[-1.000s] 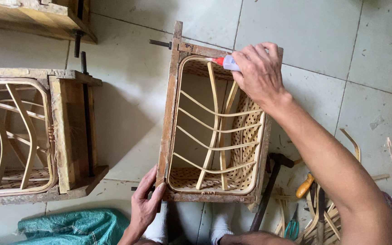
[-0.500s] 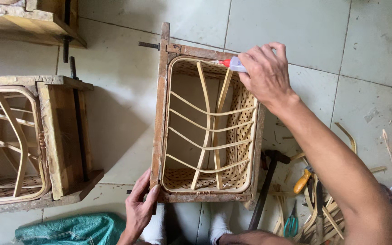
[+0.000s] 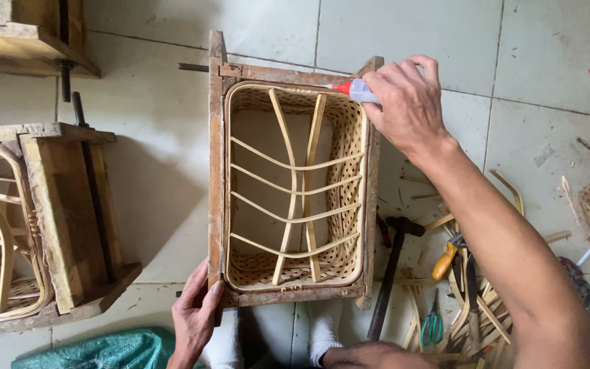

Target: The person applies glue to the joints of a rectangular woven basket frame and secures the pieces using a hammer and pliers. They then insert a long bamboo strip into the basket structure.

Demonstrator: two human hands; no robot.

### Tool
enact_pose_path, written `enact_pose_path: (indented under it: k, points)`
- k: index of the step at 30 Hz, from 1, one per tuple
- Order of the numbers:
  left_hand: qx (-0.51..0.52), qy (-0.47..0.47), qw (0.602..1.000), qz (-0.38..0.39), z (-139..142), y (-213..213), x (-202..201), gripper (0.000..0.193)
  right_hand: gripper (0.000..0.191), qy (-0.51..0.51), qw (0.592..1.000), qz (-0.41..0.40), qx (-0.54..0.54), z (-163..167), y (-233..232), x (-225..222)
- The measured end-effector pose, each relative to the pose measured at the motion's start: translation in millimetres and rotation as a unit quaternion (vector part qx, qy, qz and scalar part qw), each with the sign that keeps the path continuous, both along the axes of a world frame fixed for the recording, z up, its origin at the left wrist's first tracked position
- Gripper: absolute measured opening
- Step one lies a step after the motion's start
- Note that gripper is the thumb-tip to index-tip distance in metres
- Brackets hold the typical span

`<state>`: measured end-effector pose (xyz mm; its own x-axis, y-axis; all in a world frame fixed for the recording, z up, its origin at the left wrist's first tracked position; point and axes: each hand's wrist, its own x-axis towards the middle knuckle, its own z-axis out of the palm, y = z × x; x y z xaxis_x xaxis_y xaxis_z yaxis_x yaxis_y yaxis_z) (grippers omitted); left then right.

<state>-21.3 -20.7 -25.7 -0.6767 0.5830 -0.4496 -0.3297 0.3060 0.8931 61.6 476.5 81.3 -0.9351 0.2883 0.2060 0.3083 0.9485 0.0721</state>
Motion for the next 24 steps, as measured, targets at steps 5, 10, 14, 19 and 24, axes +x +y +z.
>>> enact_pose_path:
  k: [5, 10, 14, 19, 24]
  points:
    - [0.013, 0.003, 1.0, -0.009, -2, -3, -3, 0.05, 0.016, 0.008, 1.0, 0.003, 0.012, -1, -1, 7]
    - [0.005, 0.002, 1.0, -0.007, -5, -6, -4, 0.05, 0.013, 0.002, 1.0, 0.008, 0.02, -4, -1, 7]
    - [-0.011, -0.015, 1.0, 0.004, -5, -7, -4, 0.05, 0.014, -0.007, 0.999, 0.013, 0.049, -5, 6, 13]
    - [-0.063, -0.063, 0.996, 0.03, -2, -8, -4, 0.051, 0.008, -0.027, 0.995, 0.011, 0.097, -9, 16, 27]
    - [-0.051, -0.062, 0.996, 0.031, 1, -7, -6, 0.05, 0.01, -0.071, 0.99, -0.019, 0.117, -5, 21, 49]
